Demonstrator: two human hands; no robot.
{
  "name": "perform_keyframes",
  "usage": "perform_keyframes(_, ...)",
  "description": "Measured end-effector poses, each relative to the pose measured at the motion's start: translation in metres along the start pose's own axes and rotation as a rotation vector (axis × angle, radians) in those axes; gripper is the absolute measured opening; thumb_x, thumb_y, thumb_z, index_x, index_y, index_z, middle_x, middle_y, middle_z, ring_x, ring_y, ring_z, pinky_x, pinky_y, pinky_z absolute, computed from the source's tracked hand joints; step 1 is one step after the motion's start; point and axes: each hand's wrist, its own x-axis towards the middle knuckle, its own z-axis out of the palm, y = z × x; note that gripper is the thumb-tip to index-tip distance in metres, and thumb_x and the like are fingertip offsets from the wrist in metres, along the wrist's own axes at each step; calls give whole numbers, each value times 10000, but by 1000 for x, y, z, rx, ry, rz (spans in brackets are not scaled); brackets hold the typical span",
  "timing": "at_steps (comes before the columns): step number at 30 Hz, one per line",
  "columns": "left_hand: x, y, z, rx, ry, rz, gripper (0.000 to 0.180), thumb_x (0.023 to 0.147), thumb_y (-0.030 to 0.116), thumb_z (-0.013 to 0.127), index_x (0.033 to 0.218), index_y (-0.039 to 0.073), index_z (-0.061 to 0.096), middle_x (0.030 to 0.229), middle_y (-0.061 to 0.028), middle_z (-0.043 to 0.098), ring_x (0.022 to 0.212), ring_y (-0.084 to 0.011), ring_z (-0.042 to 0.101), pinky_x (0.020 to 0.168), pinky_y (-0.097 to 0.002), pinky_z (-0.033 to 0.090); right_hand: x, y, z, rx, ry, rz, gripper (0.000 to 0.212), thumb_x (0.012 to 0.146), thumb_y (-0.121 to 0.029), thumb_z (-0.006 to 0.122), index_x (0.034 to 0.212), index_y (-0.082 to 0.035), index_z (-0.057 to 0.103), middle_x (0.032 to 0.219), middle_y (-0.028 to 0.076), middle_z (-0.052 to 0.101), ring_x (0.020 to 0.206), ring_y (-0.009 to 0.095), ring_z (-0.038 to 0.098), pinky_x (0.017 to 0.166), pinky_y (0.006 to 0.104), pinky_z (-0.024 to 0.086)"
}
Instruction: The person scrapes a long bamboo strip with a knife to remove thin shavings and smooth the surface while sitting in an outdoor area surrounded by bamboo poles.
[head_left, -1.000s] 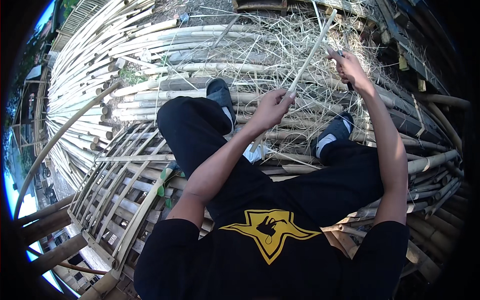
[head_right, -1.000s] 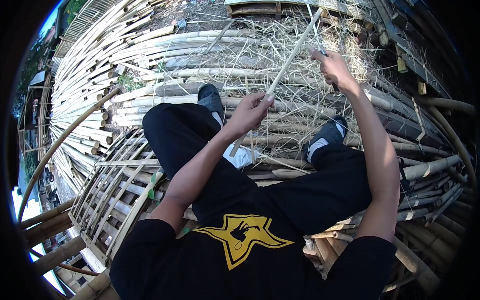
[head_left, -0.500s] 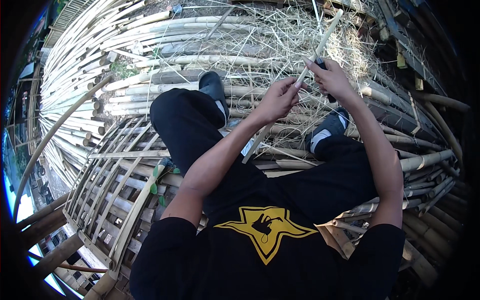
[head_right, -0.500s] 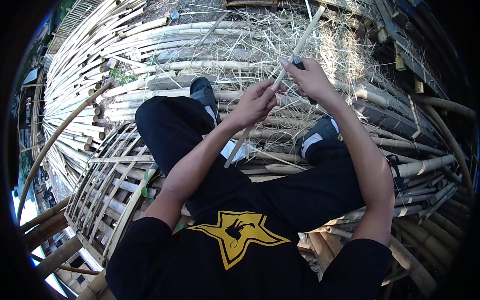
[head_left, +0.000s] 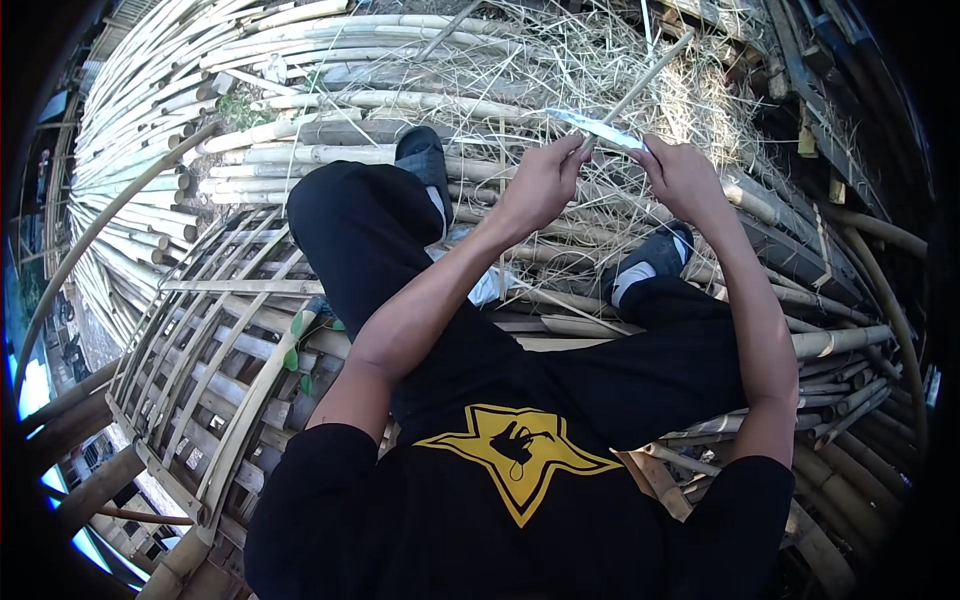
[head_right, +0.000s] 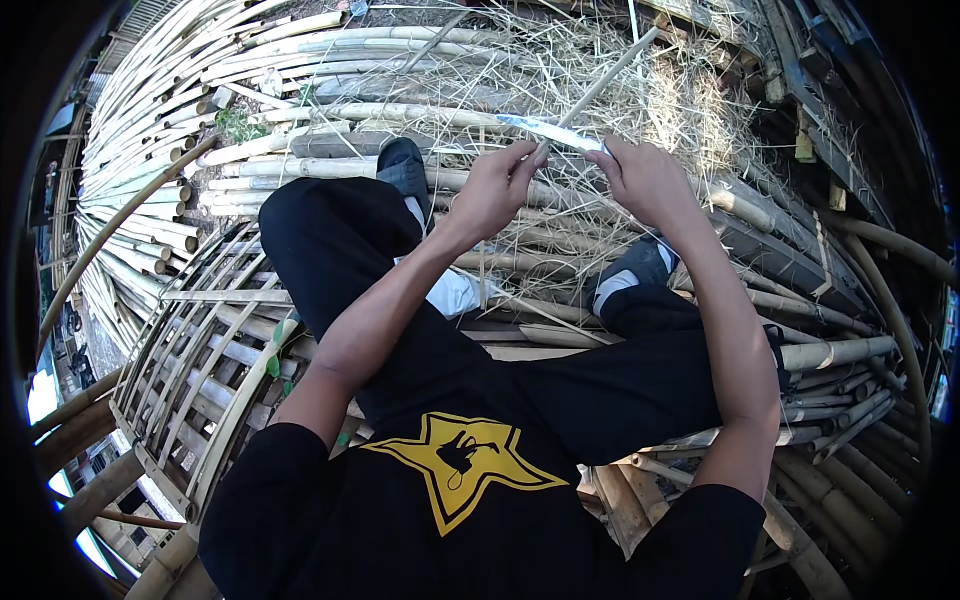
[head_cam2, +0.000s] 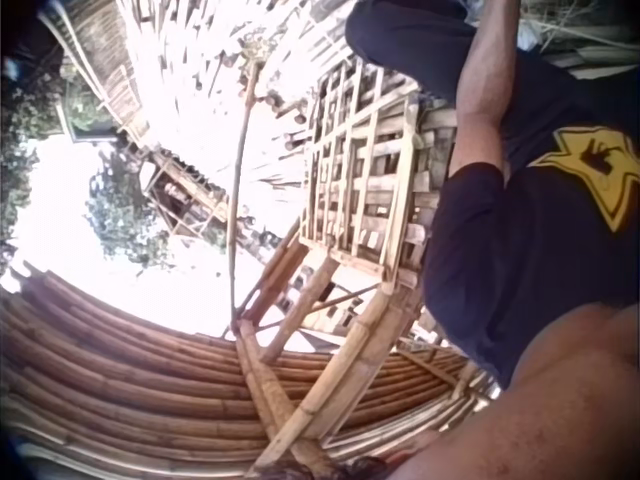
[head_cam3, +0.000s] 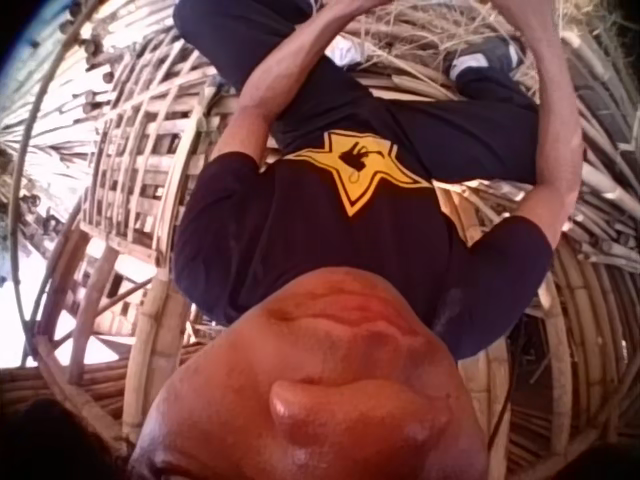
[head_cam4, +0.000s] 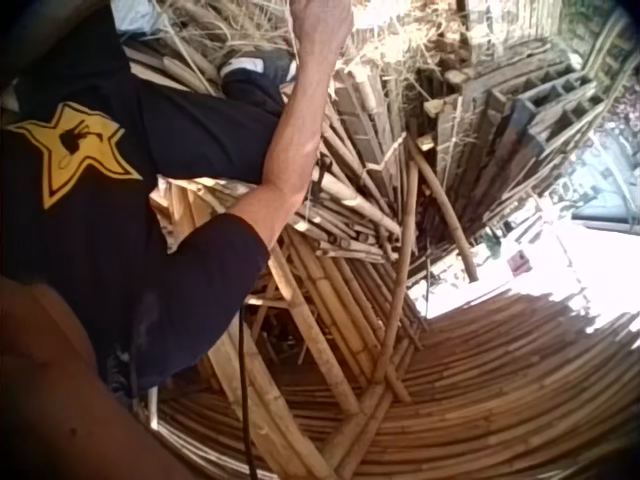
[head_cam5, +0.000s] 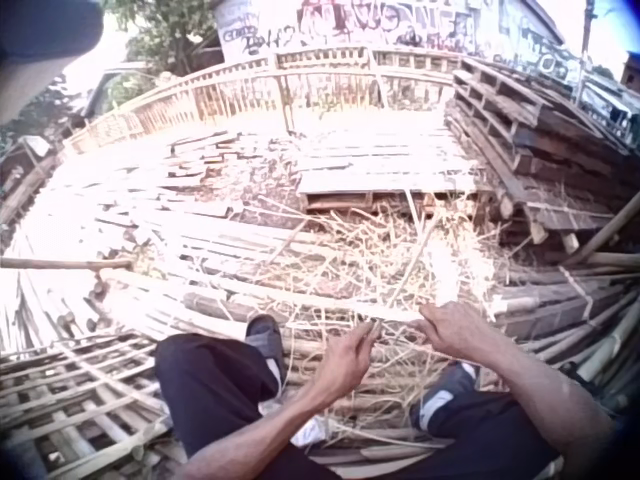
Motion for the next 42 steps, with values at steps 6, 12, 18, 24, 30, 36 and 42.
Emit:
perform_keyframes(6,-2,0,-3,61,-56,-23,172,940,122,485,939,-23,578,557,-133,454,494,-156,403,502,-333,360,25,76,13,11,157,111,441,958,-409,394,842,-23,573,702,238,581,704,433,571,634,500,432)
perform_keyframes(12,-11,-7,-2,83,-73,72,172,935,124,487,907,-19,577,533,-129,438,468,-164,413,480,-354,352,-7,232,-30,-9,524,551,559,966,-455,328,868,30,588,802,271,599,809,484,552,724,508,430)
perform_keyframes(18,1,-18,-4,92,-85,-90,221,936,169,498,957,-18,613,595,-107,488,532,-137,415,519,-314,357,8,151,-44,463,331,449,549,908,-514,479,740,9,502,575,33,430,541,121,410,519,301,338)
perform_keyframes(24,4,-18,-5,90,-48,-77,238,941,187,504,990,-16,620,588,-82,477,530,-128,390,513,-305,343,13,32,-29,192,-15,122,504,959,-456,387,891,9,569,692,196,550,627,332,527,634,424,422)
perform_keyframes(30,6,5,-8,36,-46,-73,219,939,154,507,989,-25,622,592,-91,486,536,-100,380,500,-297,331,2,4,11,241,-92,-10,446,966,-403,387,880,-5,568,683,212,565,651,390,543,618,463,421)
perform_keyframes(36,4,4,-5,90,-47,-36,213,933,148,518,951,-31,632,549,-74,472,505,-102,368,482,-302,329,8,22,20,191,-19,-115,408,955,-393,410,857,-35,580,638,208,555,632,409,543,586,483,413)
perform_keyframes(42,-10,-3,-6,131,-112,-41,199,928,142,520,943,-11,645,529,-79,464,475,-116,387,476,-298,343,16,146,0,-37,255,289,525,960,-458,328,916,-19,613,782,271,602,770,428,595,708,500,447)
